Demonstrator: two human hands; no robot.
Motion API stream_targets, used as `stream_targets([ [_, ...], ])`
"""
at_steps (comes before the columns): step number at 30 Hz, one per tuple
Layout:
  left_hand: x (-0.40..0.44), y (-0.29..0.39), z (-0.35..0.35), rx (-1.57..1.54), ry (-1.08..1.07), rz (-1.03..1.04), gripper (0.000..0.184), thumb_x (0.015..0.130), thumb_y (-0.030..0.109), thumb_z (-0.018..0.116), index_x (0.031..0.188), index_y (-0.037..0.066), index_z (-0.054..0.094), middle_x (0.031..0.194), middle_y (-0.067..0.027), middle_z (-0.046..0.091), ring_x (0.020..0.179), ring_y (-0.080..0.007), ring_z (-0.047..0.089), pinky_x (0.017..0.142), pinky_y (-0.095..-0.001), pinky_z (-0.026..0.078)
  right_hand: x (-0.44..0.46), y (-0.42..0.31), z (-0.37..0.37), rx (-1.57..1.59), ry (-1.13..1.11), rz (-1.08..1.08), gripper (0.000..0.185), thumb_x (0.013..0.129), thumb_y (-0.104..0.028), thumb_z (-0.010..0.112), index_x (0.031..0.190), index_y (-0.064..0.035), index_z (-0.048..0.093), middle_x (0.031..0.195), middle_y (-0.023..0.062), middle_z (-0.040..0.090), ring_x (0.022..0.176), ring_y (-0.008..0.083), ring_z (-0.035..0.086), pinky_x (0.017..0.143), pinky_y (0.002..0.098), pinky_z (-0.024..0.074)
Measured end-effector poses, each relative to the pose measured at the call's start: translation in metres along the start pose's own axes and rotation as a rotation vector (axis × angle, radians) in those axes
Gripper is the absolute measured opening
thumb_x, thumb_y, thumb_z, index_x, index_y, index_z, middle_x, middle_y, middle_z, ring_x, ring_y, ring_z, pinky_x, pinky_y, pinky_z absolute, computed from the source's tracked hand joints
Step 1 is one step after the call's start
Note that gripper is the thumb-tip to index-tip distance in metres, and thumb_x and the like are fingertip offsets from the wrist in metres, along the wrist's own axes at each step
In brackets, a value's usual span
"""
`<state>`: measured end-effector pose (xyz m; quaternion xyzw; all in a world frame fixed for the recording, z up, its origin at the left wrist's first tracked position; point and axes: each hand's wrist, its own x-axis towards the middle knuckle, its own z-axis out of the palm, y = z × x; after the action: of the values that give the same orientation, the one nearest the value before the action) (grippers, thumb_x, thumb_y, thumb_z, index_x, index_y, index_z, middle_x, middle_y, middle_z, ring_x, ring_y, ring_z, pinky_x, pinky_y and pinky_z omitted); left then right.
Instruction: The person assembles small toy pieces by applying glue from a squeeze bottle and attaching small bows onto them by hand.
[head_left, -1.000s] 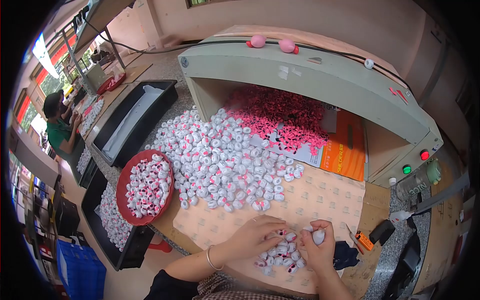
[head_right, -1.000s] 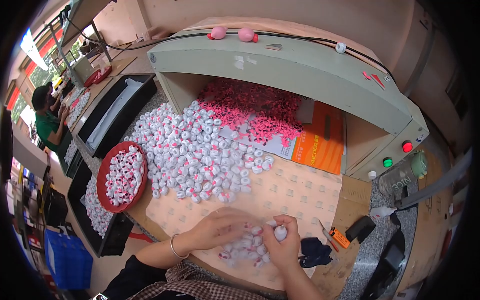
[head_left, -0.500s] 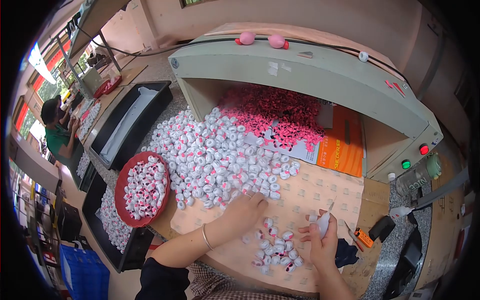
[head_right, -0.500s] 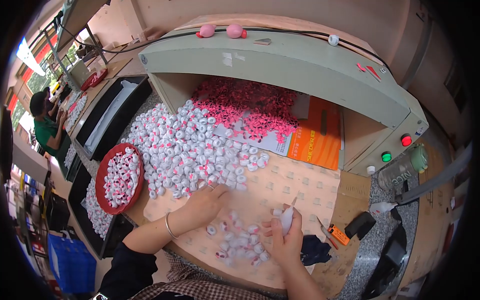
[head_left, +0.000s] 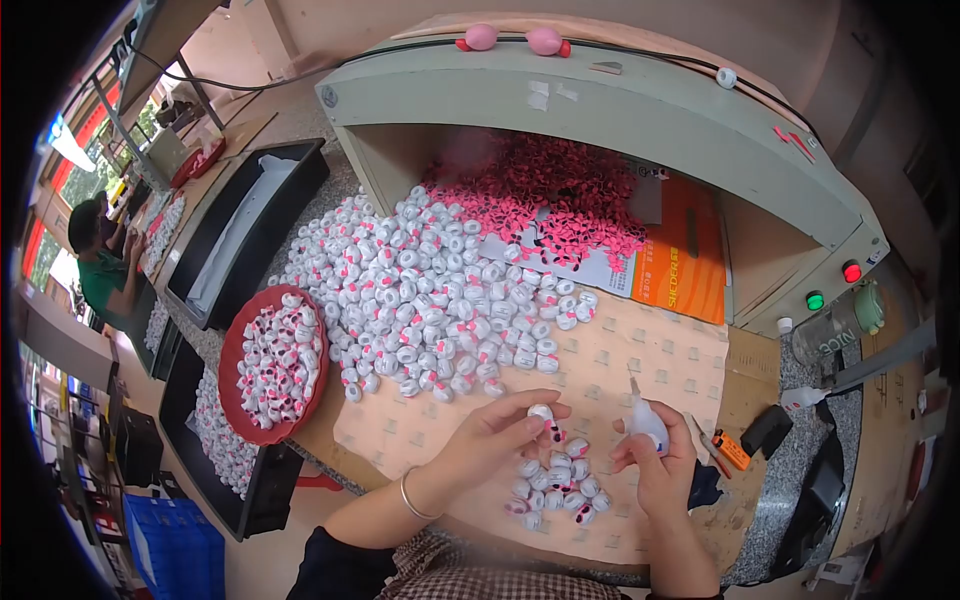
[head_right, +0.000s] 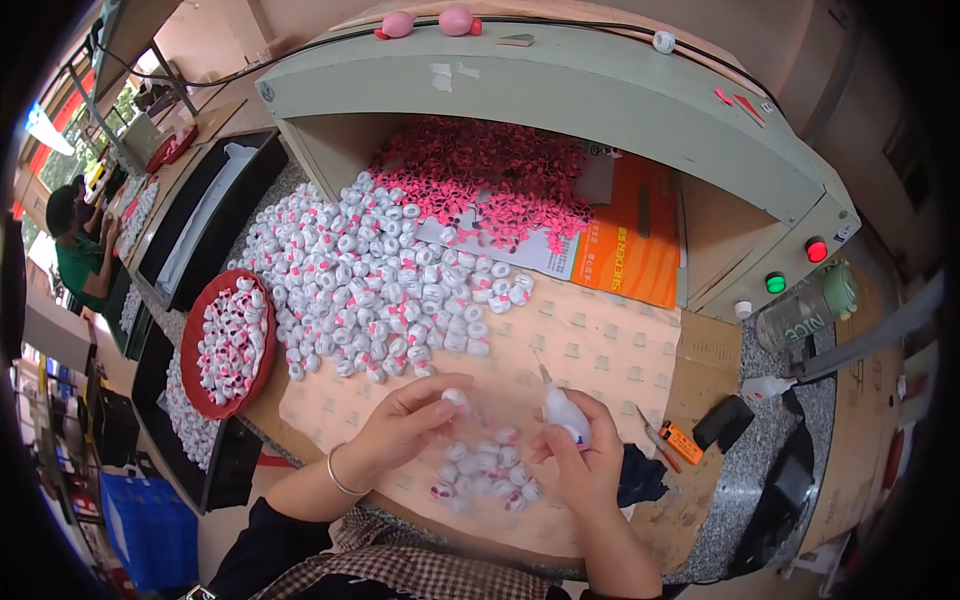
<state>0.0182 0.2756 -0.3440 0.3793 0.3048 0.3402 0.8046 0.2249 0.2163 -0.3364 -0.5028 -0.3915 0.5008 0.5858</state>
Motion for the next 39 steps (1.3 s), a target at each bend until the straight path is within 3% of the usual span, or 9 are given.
stream_targets([
  [4, -0.003, -0.004, 0.005, -0.106, -0.013, -0.054, 0.038, 0.089, 0.006, 0.044, 0.125, 0.005, 0.038, 0.118, -0.0101, 0.049, 0.092, -0.0142, 0.055, 0.072, -0.0244, 0.046, -0.006, -0.029, -0.008, 0.100, -0.036, 0.069, 0.027, 0.084, -0.014, 0.051, 0.100, -0.0015, 0.034, 0.082, 0.0222, 0.057, 0.056, 0.0156, 0.057, 0.044, 0.0244, 0.0487],
  [8, -0.003, -0.009, 0.000, -0.031, -0.085, -0.032, 0.036, 0.088, 0.004, 0.044, 0.125, 0.004, 0.038, 0.119, -0.0104, 0.049, 0.096, -0.0149, 0.054, 0.074, -0.0259, 0.046, -0.016, -0.038, -0.002, 0.064, -0.155, 0.085, 0.028, 0.081, -0.012, 0.054, 0.098, -0.0013, 0.034, 0.087, 0.0197, 0.055, 0.062, 0.0168, 0.057, 0.044, 0.0261, 0.0497],
  [14, -0.002, -0.019, -0.004, -0.035, -0.074, 0.025, 0.035, 0.088, 0.003, 0.044, 0.123, 0.002, 0.038, 0.118, -0.0114, 0.049, 0.096, -0.0164, 0.054, 0.072, -0.0270, 0.047, -0.013, 0.001, 0.008, 0.063, -0.044, -0.165, 0.024, 0.080, -0.011, 0.054, 0.098, -0.0010, 0.041, 0.099, 0.0084, 0.038, 0.070, 0.0143, 0.052, 0.043, 0.0248, 0.0489],
  [17, 0.001, -0.018, -0.003, -0.044, -0.049, 0.044, 0.035, 0.088, 0.002, 0.044, 0.123, 0.001, 0.038, 0.119, -0.0120, 0.048, 0.094, -0.0172, 0.054, 0.072, -0.0273, 0.047, -0.016, 0.008, 0.009, -0.023, -0.015, -0.276, 0.026, 0.081, -0.013, 0.054, 0.098, 0.0000, 0.040, 0.097, 0.0081, 0.034, 0.067, 0.0131, 0.050, 0.042, 0.0244, 0.0479],
  [23, 0.002, -0.018, -0.004, -0.077, -0.043, 0.007, 0.034, 0.088, 0.001, 0.043, 0.121, 0.000, 0.036, 0.122, -0.0121, 0.046, 0.097, -0.0180, 0.053, 0.073, -0.0272, 0.047, -0.018, 0.014, 0.005, -0.217, -0.060, -0.362, 0.027, 0.082, -0.015, 0.053, 0.098, 0.0014, 0.038, 0.095, 0.0083, 0.033, 0.067, 0.0129, 0.049, 0.043, 0.0242, 0.0476],
  [26, 0.001, -0.018, -0.004, -0.086, -0.054, 0.001, 0.034, 0.088, 0.002, 0.043, 0.121, 0.000, 0.036, 0.123, -0.0119, 0.045, 0.100, -0.0182, 0.052, 0.075, -0.0267, 0.046, -0.017, 0.029, -0.007, -0.459, -0.074, -0.457, 0.027, 0.082, -0.015, 0.053, 0.097, 0.0021, 0.037, 0.095, 0.0090, 0.033, 0.067, 0.0129, 0.049, 0.043, 0.0243, 0.0477],
  [37, 0.002, -0.019, -0.006, -0.090, -0.079, 0.005, 0.034, 0.088, 0.004, 0.044, 0.121, -0.001, 0.036, 0.123, -0.0120, 0.046, 0.101, -0.0193, 0.053, 0.076, -0.0270, 0.046, -0.014, 0.022, -0.006, -0.596, -0.134, -0.489, 0.021, 0.081, -0.005, 0.048, 0.096, 0.0040, 0.037, 0.093, 0.0100, 0.032, 0.061, 0.0127, 0.050, 0.043, 0.0239, 0.0471],
  [39, 0.002, -0.019, -0.006, -0.098, -0.078, 0.006, 0.034, 0.088, 0.004, 0.044, 0.121, -0.001, 0.036, 0.123, -0.0119, 0.046, 0.101, -0.0193, 0.053, 0.076, -0.0269, 0.046, -0.015, 0.021, -0.003, -0.567, -0.064, -0.469, 0.022, 0.078, -0.007, 0.052, 0.094, 0.0028, 0.041, 0.088, 0.0111, 0.036, 0.063, 0.0155, 0.048, 0.048, 0.0255, 0.0443],
])
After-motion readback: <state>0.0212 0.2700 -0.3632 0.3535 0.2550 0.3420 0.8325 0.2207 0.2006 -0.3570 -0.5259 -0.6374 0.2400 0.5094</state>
